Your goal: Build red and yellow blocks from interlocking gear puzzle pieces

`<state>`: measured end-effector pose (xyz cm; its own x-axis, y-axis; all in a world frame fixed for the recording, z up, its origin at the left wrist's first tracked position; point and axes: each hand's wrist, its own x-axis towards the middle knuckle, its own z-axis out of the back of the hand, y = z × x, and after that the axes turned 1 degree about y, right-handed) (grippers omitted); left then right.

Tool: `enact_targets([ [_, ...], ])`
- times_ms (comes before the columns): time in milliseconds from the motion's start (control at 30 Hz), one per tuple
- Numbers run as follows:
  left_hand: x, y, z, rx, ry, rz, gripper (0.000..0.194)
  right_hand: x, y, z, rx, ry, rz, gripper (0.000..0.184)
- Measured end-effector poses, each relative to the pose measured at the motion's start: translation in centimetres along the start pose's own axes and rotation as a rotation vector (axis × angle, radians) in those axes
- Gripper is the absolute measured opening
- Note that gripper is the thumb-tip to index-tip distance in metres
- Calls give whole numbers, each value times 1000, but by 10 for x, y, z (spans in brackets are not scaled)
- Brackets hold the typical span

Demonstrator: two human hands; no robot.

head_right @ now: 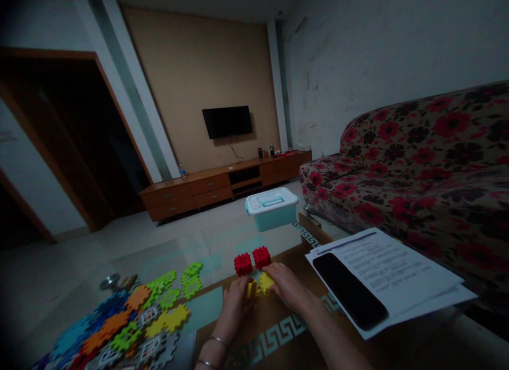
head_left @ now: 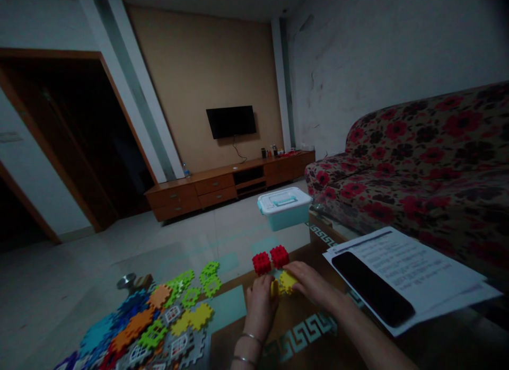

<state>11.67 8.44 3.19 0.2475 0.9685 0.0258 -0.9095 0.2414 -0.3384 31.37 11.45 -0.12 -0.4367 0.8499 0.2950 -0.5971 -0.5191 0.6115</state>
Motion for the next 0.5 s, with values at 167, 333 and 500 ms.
enact_targets([
  [167, -3, -5, 5, -7, -6, 7, 38, 3, 0, -6, -17, 17, 28, 60],
  [333, -11, -2, 12, 18, -27, 35, 44, 3, 3, -9, -63, 6, 27, 54],
  [500, -29, 29, 28, 104, -117, 190, 45, 7, 35, -5, -109, -31, 49, 50],
])
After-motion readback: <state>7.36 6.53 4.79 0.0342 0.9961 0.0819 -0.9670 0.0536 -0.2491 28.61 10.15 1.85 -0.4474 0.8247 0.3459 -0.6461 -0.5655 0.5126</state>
